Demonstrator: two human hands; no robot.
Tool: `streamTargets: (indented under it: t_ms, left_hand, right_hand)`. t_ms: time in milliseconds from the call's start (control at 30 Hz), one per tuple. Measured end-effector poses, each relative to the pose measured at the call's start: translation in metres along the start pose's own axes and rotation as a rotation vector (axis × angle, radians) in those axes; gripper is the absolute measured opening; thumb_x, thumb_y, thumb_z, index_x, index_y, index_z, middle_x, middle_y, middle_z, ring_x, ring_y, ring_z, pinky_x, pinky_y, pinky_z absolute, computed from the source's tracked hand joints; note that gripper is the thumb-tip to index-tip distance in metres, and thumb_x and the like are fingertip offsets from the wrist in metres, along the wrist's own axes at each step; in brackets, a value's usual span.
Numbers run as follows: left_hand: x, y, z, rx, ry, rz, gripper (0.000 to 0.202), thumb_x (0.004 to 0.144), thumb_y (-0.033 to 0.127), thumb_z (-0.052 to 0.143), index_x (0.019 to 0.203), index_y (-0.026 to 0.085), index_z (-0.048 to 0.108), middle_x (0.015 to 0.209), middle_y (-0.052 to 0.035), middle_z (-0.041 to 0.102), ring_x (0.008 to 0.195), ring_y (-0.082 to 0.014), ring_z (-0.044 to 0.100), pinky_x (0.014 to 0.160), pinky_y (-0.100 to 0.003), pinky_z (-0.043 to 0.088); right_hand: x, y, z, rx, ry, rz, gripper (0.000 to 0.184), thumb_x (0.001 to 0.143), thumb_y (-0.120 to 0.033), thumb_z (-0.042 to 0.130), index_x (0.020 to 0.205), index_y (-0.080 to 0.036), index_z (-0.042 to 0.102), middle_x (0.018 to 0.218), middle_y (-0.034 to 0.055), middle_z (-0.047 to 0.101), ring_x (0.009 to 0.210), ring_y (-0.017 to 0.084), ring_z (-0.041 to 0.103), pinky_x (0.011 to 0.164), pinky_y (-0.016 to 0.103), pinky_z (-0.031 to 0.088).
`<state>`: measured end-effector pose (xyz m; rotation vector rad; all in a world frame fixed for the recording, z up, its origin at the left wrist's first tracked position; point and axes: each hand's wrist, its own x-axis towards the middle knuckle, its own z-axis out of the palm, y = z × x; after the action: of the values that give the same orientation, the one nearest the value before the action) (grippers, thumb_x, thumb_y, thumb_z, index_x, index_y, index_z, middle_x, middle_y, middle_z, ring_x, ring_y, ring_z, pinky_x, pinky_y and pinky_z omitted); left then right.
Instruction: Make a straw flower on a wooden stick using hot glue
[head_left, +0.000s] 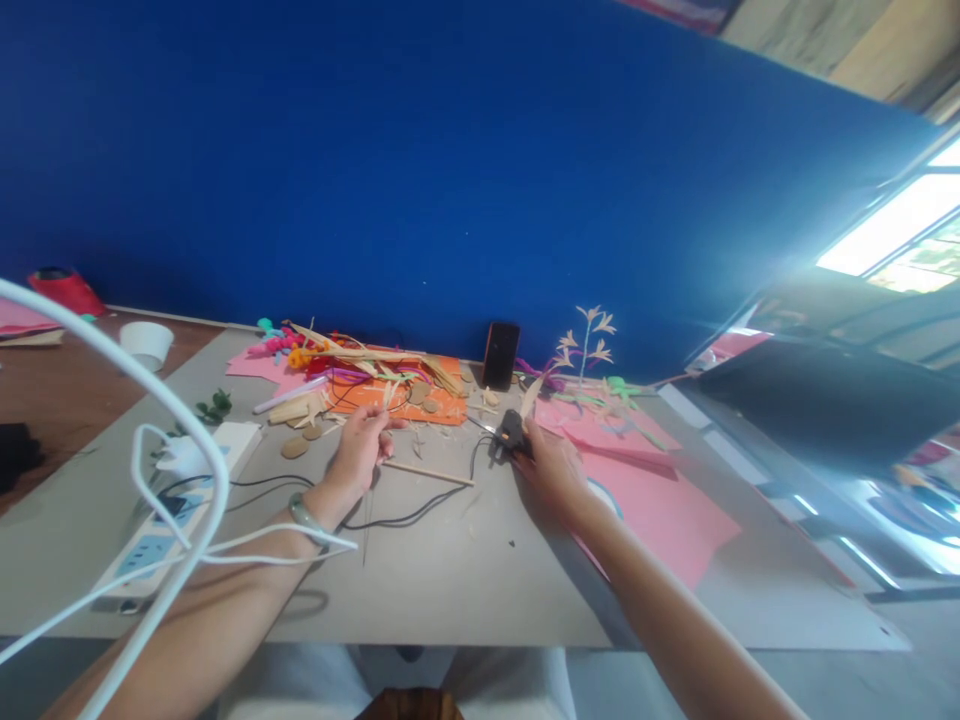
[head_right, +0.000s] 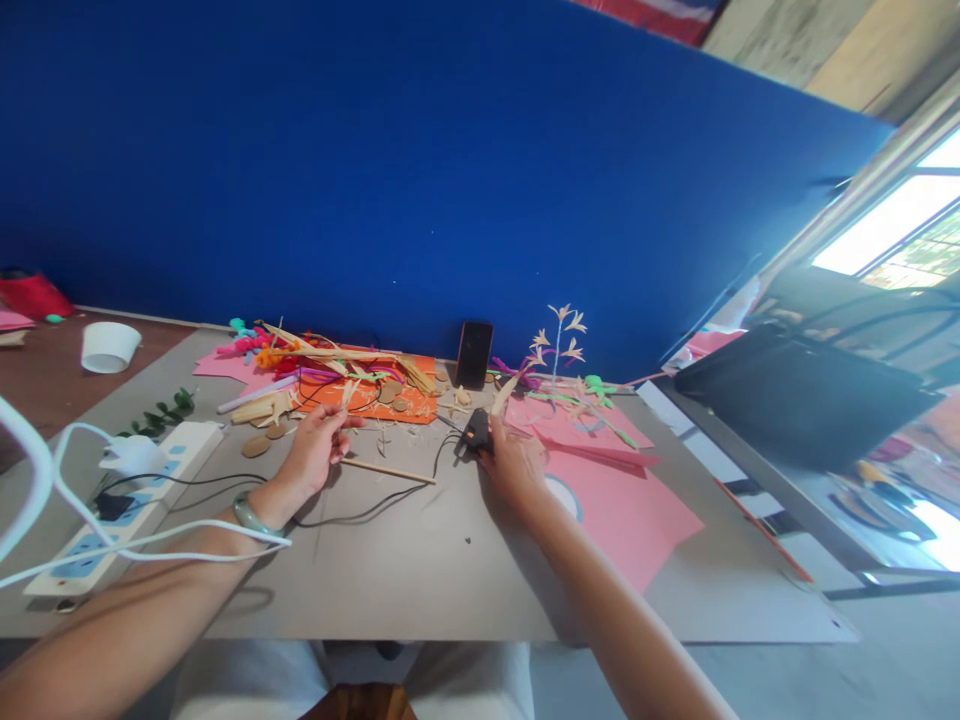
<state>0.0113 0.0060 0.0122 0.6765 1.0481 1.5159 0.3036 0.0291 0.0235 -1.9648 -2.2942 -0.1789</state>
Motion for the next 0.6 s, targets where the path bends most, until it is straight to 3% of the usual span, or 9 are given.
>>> streamTargets:
  t_ms: [233, 367, 433, 500, 600]
  left_hand:
    - [0.000, -0.001, -0.001, 0.012, 0.007, 0.008, 0.030, 0.067, 0.032, 0.066, 0.078, 0.021, 0.041, 0.065, -0.0005, 0.069, 0.030, -0.0051, 0.042, 0.031, -0.014, 0.020]
    - [-0.001, 0.002, 0.001, 0.024, 0.018, 0.009, 0.030, 0.066, 0.034, 0.066, 0.078, 0.020, 0.041, 0.064, 0.0005, 0.068, 0.030, -0.0049, 0.042, 0.030, -0.014, 0.021]
    - [-0.001, 0.002, 0.001, 0.025, 0.014, 0.010, 0.031, 0.065, 0.035, 0.066, 0.078, 0.020, 0.041, 0.064, 0.0008, 0.068, 0.031, -0.0048, 0.043, 0.030, -0.014, 0.021]
    - [-0.001, 0.000, 0.000, 0.022, 0.004, 0.011, 0.032, 0.065, 0.035, 0.066, 0.078, 0.020, 0.041, 0.064, 0.0009, 0.068, 0.031, -0.0047, 0.043, 0.030, -0.013, 0.021]
    - [0.000, -0.002, -0.002, 0.016, 0.000, 0.008, 0.033, 0.064, 0.035, 0.067, 0.079, 0.021, 0.042, 0.064, 0.0012, 0.068, 0.031, -0.0053, 0.043, 0.030, -0.014, 0.022]
  right_hand:
    - [-0.007, -0.006, 0.003, -0.002, 0.026, -0.019, 0.061, 0.083, -0.021, 0.057, 0.139, -0.011, 0.038, 0.111, 0.0192, 0.066, 0.097, 0.035, 0.061, 0.081, 0.041, 0.040]
    - [-0.015, -0.008, -0.005, 0.133, 0.080, -0.039, 0.071, 0.082, -0.028, 0.059, 0.145, -0.014, 0.030, 0.133, 0.0221, 0.052, 0.115, 0.040, 0.051, 0.092, 0.054, 0.038]
    - [-0.025, -0.017, -0.017, 0.333, 0.195, -0.074, 0.078, 0.083, -0.036, 0.059, 0.148, -0.016, 0.021, 0.145, 0.0223, 0.037, 0.125, 0.040, 0.043, 0.098, 0.058, 0.036]
    - [-0.041, -0.036, -0.036, 0.671, 0.318, -0.102, 0.084, 0.085, -0.043, 0.057, 0.151, -0.024, 0.008, 0.152, 0.0181, 0.026, 0.123, 0.034, 0.047, 0.097, 0.056, 0.041]
    - [-0.072, -0.074, -0.074, 1.294, 0.369, -0.136, 0.066, 0.092, -0.052, 0.040, 0.148, -0.036, 0.009, 0.155, 0.0093, 0.017, 0.117, 0.028, 0.052, 0.077, 0.044, 0.056]
